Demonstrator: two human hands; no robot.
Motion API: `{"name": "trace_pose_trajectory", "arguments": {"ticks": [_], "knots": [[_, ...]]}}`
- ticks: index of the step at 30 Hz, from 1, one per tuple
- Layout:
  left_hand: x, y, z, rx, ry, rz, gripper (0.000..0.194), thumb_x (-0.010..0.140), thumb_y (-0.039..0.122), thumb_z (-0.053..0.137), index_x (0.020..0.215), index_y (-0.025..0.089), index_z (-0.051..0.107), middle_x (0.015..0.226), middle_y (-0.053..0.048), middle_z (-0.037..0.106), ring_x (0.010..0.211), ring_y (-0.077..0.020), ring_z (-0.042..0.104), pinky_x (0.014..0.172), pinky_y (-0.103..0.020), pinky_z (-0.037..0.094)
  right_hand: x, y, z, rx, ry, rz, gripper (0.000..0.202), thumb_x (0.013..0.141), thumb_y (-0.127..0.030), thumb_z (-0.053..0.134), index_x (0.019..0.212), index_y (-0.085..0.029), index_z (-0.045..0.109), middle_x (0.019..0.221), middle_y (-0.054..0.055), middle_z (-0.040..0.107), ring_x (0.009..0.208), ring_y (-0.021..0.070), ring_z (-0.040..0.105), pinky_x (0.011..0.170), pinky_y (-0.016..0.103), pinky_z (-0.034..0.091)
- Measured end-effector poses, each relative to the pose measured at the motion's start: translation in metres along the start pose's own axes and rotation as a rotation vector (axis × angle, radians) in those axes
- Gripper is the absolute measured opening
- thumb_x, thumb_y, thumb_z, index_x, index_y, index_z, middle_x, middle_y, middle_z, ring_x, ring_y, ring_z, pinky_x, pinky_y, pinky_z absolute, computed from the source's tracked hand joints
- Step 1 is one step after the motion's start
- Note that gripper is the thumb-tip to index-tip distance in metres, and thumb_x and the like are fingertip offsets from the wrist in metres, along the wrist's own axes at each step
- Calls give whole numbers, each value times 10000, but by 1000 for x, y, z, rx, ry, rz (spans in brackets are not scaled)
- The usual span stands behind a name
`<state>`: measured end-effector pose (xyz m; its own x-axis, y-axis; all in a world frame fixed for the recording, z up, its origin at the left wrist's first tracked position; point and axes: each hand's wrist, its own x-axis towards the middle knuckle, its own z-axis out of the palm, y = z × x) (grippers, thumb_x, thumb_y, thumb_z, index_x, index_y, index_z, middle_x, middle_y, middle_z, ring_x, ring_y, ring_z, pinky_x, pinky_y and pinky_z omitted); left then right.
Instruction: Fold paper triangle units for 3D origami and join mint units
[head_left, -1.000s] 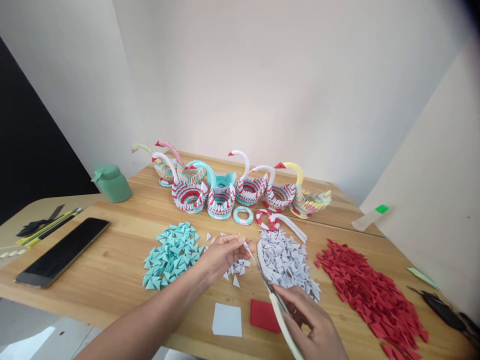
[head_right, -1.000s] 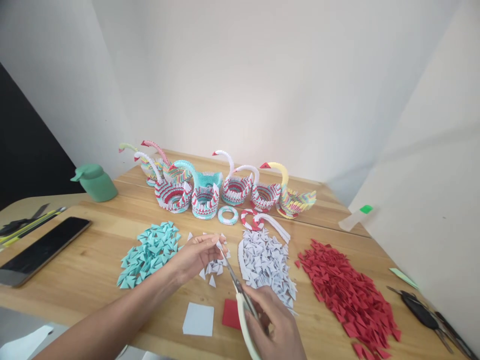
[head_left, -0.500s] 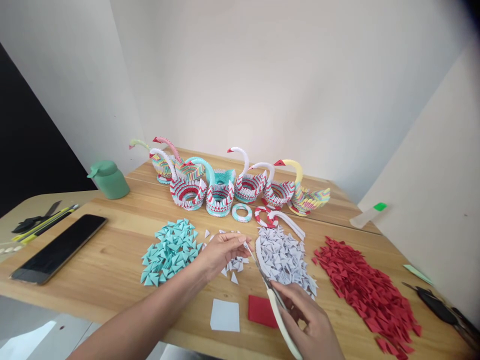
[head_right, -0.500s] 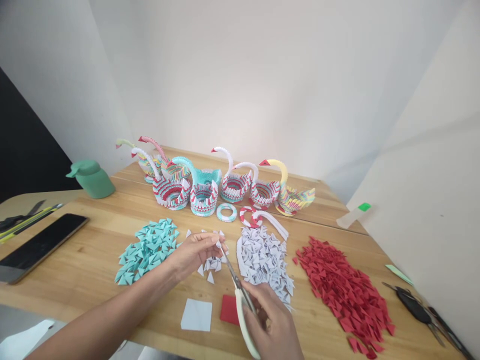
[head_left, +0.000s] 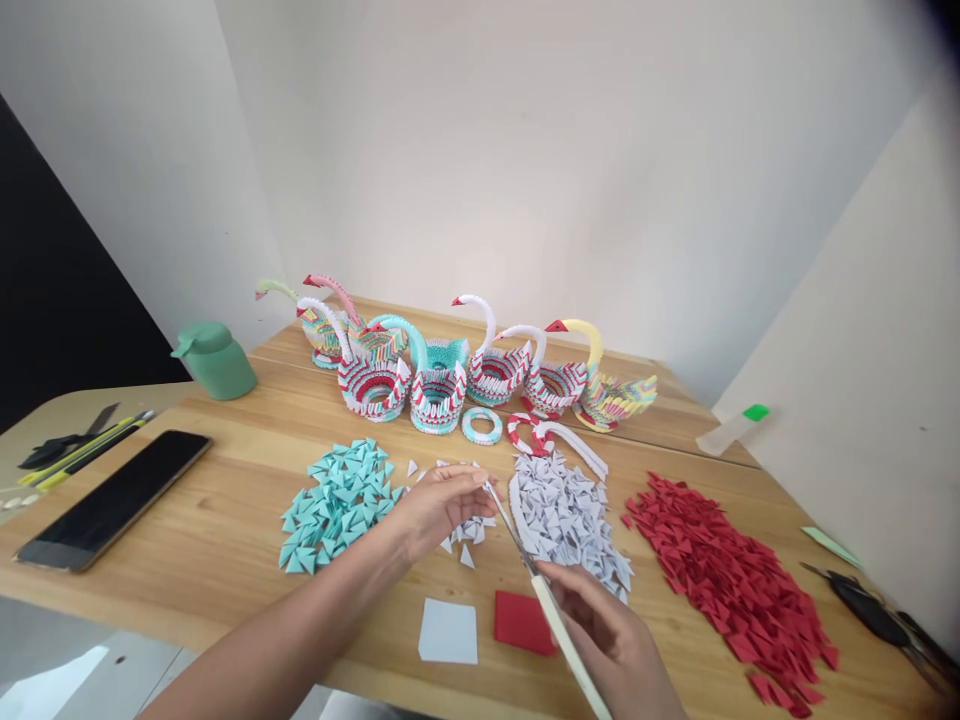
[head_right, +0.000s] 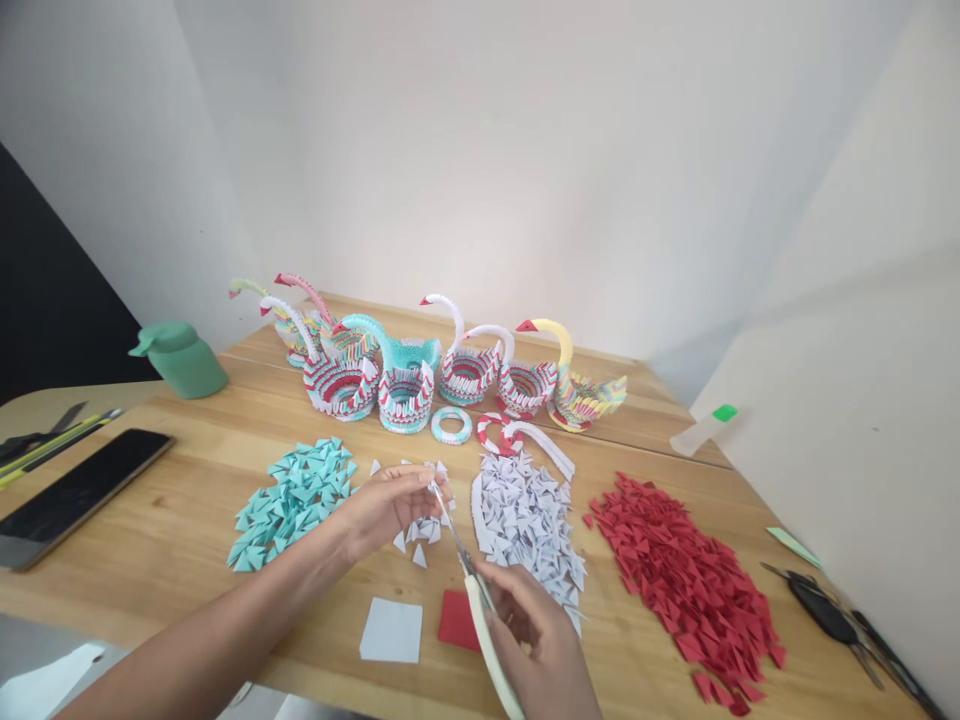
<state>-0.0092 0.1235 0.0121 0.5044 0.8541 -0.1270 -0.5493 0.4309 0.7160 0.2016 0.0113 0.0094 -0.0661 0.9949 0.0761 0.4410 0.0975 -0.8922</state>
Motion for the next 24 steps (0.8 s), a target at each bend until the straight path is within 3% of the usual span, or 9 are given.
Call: {"name": "trace_pose_trajectory", "arguments": {"ticks": [12, 16, 19, 24], "knots": [[-3, 4, 3, -41, -26, -47, 241, 727, 295, 763, 842, 86, 729, 809, -105, 741, 697, -146, 666, 707, -254, 506, 0, -5, 0, -65, 3, -20, 318, 859, -438, 576, 1054, -226, 712, 929, 71, 688, 762, 190, 658, 589, 218, 539], [-1, -1, 3, 45, -3, -2, 255, 701, 312, 782, 827, 93, 747, 805, -103, 741, 723, -164, 663, 728, -280, 501, -1, -6, 0, -306, 46, -192, 252, 883, -328, 557, 1090, -240, 669, 857, 49, 658, 658, 156, 631, 575, 216, 528], [2, -7, 0, 110, 29, 69, 265, 692, 332, 787, 815, 98, 755, 814, -97, 739, 740, -176, 659, 735, -298, 499, 1, -9, 8, -507, 142, -346, 279, 889, -253, 531, 1152, -231, 618, 862, 59, 635, 691, 174, 639, 609, 249, 530], [6, -7, -6, 75, 82, 72, 270, 684, 328, 795, 814, 97, 745, 819, -94, 737, 766, -183, 664, 768, -314, 500, -3, -15, 26, -598, 166, -446, 286, 909, -201, 463, 1169, -195, 581, 848, 62, 628, 716, 177, 659, 620, 257, 539]]}}
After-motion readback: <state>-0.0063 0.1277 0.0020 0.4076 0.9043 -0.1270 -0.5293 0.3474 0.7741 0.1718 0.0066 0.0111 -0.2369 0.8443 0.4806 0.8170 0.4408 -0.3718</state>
